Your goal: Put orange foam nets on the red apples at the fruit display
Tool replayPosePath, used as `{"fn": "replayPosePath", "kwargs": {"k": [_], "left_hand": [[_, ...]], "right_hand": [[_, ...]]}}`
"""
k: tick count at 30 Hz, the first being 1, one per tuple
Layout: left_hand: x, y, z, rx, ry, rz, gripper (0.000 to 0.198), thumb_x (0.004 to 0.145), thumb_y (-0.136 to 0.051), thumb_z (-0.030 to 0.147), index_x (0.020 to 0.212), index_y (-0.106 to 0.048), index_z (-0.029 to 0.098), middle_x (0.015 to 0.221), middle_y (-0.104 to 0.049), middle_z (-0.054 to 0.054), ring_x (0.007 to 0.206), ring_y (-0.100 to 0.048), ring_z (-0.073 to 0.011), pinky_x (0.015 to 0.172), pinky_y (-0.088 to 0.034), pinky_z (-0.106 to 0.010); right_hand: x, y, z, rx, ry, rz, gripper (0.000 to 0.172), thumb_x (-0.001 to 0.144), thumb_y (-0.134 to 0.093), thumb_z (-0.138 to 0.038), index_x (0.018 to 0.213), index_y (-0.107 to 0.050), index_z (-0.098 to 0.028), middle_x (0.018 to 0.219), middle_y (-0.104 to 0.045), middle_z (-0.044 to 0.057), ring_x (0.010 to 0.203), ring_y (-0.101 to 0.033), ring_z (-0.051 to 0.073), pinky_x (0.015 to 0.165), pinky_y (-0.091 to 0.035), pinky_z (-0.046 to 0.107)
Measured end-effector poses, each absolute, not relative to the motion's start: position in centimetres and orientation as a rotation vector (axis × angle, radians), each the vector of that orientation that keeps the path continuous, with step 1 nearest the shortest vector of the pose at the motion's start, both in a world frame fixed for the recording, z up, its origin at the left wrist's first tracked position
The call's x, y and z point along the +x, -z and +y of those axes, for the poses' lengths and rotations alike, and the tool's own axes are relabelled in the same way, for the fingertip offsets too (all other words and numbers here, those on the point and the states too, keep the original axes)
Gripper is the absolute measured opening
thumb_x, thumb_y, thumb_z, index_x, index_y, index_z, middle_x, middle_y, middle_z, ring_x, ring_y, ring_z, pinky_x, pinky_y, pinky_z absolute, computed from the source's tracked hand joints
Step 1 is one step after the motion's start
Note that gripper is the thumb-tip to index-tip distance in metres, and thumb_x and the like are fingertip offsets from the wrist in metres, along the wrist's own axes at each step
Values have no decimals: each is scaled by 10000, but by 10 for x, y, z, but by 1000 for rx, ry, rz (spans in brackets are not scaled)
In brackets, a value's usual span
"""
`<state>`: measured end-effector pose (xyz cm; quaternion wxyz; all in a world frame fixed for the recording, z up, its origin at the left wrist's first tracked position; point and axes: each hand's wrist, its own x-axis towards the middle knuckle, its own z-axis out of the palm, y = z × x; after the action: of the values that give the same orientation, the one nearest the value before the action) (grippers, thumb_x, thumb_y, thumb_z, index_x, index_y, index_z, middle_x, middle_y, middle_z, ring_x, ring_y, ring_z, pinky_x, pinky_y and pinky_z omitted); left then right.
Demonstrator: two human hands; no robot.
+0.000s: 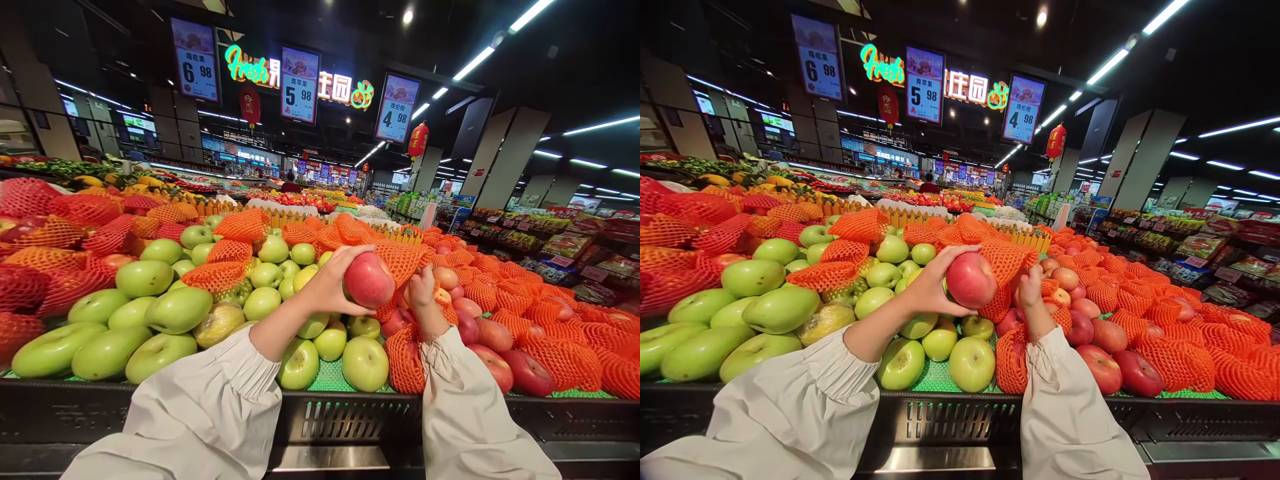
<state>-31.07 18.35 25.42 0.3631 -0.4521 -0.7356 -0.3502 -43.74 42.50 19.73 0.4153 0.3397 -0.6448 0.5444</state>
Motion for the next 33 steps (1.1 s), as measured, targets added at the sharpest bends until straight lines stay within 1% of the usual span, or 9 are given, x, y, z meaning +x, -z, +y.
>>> {"fn": "replayPosePath", "kwargs": {"k": [5,8,10,12,15,17,21,26,33], "left_hand": [[-311,-255,183,-1187,764,-1982,972,596,-919,447,1422,-453,237,1637,-314,-215,1498,-331,-397,1220,-287,-617],[-311,-254,183,-1079,698,-1977,997,543,-926,505,1391,-483,223,1677,-198,-228,1533,-198,-452,1216,-221,-674],[-311,-254,183,-1028,686,-1990,1012,504,-932,537,1366,-500,226,1679,-195,-225,1534,-158,-474,1204,-213,-691],[-311,-253,184,-1027,700,-2022,1008,511,-927,546,1365,-491,234,1642,-292,-224,1514,-235,-462,1195,-241,-676],[-311,-253,184,-1068,778,-2046,985,570,-906,510,1397,-443,240,1503,-496,-190,1398,-466,-388,1164,-358,-586],[-312,-253,184,-1040,816,-2024,964,586,-896,495,1391,-433,236,1436,-548,-170,1336,-532,-361,1131,-413,-546],[-315,-253,184,-929,818,-1965,932,583,-895,499,1346,-445,206,1387,-571,-181,1298,-555,-369,1104,-432,-554],[-315,-253,185,-964,827,-1976,949,582,-899,489,1350,-425,196,1401,-559,-198,1303,-563,-371,1093,-451,-554],[-313,-253,185,-1026,823,-1972,938,580,-891,485,1346,-423,210,1407,-550,-197,1313,-563,-372,1101,-460,-553]], "right_hand": [[-428,-197,418,925,-1619,-1602,178,699,-546,-321,835,-437,-283,713,-559,-19,612,-551,183,637,-566,357],[-424,-199,417,958,-1679,-1585,263,725,-589,-381,762,-351,-275,616,-413,-54,537,-439,157,553,-504,310],[-421,-200,415,954,-1730,-1575,333,730,-626,-430,746,-333,-275,599,-370,-59,528,-405,160,528,-475,307],[-417,-205,412,922,-1819,-1549,370,722,-658,-495,731,-359,-278,610,-403,-44,554,-430,175,547,-480,330],[-407,-219,407,787,-1964,-1450,371,752,-616,-601,699,-455,-270,680,-518,6,656,-525,211,638,-511,377],[-397,-230,405,672,-1901,-1379,324,787,-608,-562,723,-553,-249,788,-592,31,767,-578,219,724,-517,379],[-372,-245,405,700,-1527,-1344,212,823,-678,-435,857,-664,-226,903,-629,33,891,-599,201,839,-496,350],[-361,-243,395,962,-1518,-1754,398,827,-718,-583,1031,-689,-242,1027,-709,69,971,-650,237,870,-538,380],[-367,-245,391,954,-1585,-1787,398,843,-705,-616,876,-649,-224,883,-659,37,847,-608,191,809,-519,329]]}}
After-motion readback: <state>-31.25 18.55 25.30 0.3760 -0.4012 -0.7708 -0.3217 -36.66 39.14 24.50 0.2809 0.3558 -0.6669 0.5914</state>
